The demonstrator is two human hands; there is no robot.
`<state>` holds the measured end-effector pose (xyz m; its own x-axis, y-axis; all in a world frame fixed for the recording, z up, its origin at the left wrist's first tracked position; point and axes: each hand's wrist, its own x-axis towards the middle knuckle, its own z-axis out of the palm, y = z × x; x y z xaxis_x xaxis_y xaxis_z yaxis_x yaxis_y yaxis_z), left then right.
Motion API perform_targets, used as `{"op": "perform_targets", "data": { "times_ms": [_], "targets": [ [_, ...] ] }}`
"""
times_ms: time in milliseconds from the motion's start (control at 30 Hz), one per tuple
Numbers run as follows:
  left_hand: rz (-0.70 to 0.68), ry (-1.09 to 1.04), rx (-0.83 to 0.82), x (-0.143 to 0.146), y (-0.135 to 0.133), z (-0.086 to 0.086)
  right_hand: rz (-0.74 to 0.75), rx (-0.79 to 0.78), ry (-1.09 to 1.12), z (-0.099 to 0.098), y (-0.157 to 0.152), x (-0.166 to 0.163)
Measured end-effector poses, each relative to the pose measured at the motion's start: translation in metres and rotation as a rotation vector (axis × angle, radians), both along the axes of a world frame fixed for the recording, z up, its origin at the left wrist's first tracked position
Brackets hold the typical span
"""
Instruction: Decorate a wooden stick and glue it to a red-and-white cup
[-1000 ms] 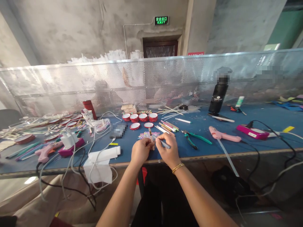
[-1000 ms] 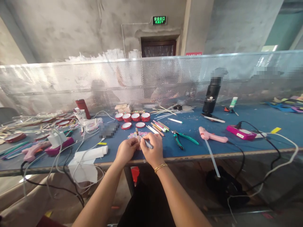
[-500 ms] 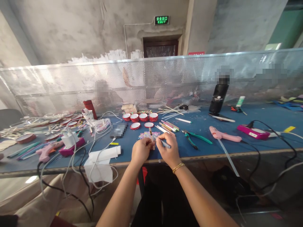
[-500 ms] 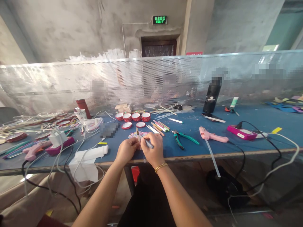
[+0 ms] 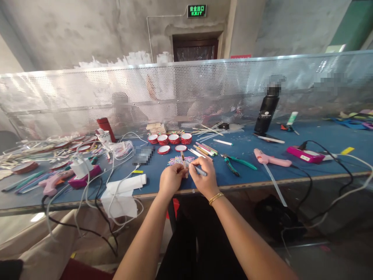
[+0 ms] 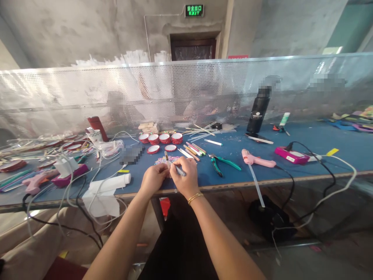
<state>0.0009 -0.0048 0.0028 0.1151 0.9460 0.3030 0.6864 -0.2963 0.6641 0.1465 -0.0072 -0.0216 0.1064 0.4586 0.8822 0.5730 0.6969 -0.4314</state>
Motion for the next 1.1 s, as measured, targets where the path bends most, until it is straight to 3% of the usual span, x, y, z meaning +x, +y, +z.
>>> {"op": "perform_targets", "data": {
  "times_ms": [1100],
  "targets": [
    [0.006, -0.009, -0.003, -0.0007, 0.0034, -0.0034, 0.002, 0.011, -0.002, -0.0003, 0.0010, -0.0001]
  ]
}}
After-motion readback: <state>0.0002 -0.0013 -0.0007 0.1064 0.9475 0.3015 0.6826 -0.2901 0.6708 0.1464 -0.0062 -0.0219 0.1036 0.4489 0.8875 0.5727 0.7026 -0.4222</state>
